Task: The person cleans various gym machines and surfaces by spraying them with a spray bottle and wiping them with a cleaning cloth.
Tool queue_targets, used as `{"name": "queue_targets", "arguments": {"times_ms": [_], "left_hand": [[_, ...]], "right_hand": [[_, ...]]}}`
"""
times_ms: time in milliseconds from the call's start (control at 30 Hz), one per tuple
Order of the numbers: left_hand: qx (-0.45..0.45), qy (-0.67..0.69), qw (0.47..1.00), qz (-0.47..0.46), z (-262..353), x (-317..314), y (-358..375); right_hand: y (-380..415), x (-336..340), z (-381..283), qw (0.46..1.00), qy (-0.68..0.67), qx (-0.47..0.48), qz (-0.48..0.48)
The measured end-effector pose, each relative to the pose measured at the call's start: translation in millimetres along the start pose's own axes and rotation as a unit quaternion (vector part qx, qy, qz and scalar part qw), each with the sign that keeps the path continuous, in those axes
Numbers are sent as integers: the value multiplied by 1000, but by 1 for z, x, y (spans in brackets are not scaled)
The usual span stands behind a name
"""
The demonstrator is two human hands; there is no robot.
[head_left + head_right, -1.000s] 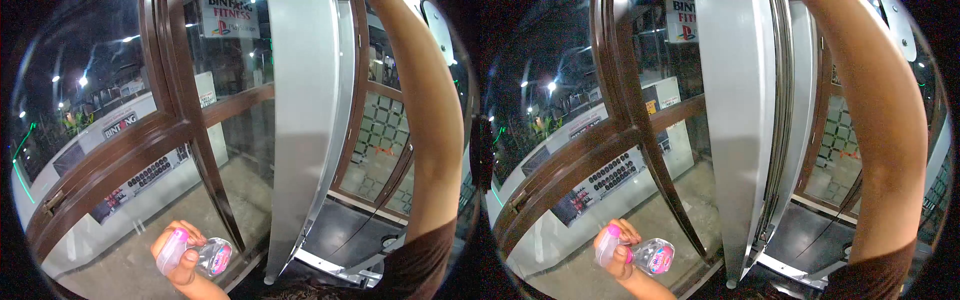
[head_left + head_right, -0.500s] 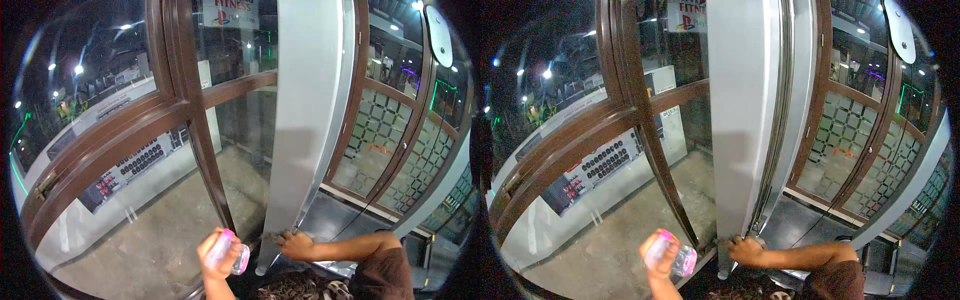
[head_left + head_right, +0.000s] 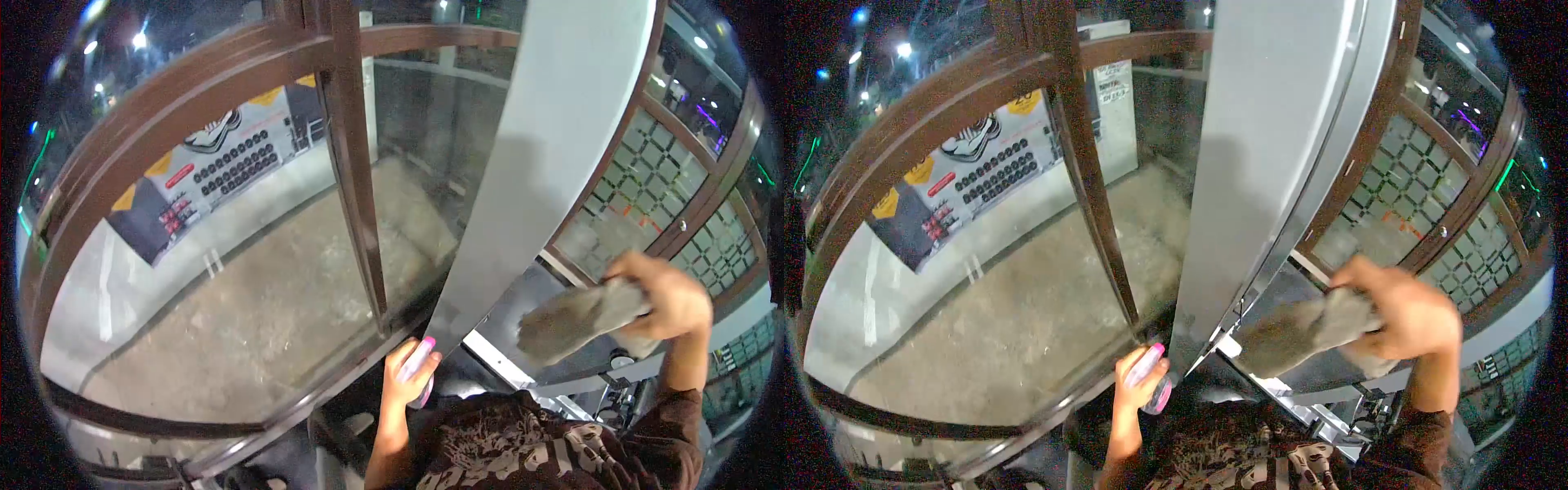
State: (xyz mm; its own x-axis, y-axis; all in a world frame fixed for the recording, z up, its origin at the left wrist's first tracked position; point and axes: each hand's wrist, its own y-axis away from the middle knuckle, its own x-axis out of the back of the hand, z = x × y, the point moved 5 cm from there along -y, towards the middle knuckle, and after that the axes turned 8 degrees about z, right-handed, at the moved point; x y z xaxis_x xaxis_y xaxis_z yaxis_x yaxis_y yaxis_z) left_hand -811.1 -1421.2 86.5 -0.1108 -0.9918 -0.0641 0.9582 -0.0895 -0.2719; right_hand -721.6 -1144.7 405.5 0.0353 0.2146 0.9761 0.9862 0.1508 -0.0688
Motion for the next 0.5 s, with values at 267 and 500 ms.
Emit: {"name": "queue_targets", "arguments": {"times_ms": [267,500], "left_hand": [[-17,-45,998,49,-22,-33,14],[40,-29,993,106,-43,-44,52]], "right_hand": [[0,112,-37,756,161,431,466],[-48,46,-83,750,266,417,440]]}}
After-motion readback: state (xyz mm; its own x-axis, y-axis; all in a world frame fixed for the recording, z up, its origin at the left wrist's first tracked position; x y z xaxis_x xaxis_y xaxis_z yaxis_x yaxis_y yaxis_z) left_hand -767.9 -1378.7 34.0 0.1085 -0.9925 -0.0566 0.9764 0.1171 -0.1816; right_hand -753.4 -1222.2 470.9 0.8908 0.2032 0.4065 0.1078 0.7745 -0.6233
